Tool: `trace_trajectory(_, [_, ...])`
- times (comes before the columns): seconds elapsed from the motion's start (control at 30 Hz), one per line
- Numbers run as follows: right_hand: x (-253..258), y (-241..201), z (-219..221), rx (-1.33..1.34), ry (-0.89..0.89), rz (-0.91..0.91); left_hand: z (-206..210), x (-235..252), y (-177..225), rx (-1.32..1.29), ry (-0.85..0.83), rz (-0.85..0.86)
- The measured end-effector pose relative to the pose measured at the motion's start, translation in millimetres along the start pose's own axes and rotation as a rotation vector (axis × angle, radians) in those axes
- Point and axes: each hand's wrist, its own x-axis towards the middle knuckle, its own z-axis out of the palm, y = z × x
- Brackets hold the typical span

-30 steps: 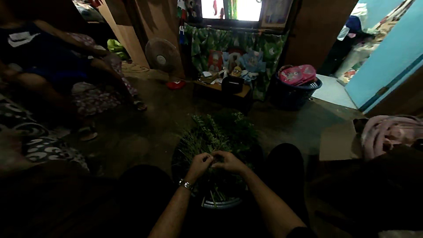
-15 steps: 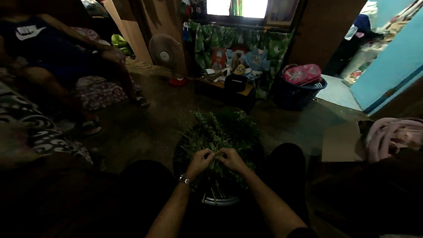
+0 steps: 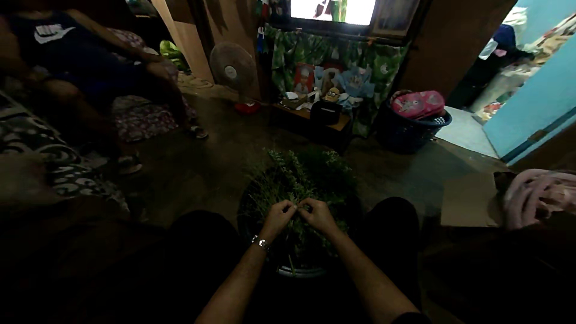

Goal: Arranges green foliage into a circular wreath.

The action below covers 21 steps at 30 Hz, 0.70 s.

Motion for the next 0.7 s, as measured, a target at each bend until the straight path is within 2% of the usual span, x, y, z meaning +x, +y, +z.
trace_trajectory(0.13, [0, -3, -5, 0.115, 0.005, 0.067, -1, -2, 3, -0.157, -0.045, -0.033])
trace_trajectory(0.27, [0, -2, -7, 0.270, -0.026, 0.059, -1, -4, 7, -0.325, -0.041, -0.076])
trace_trajectory(0.47, [-1, -8, -8, 0.300, -0.002, 0.045, -3, -3, 6, -0.268, -0.074, 0.003])
trace_trajectory(0.7, [-3, -20, -13, 0.401, -0.004, 0.179, 0, -1, -2, -0.303, -0.066, 0.006])
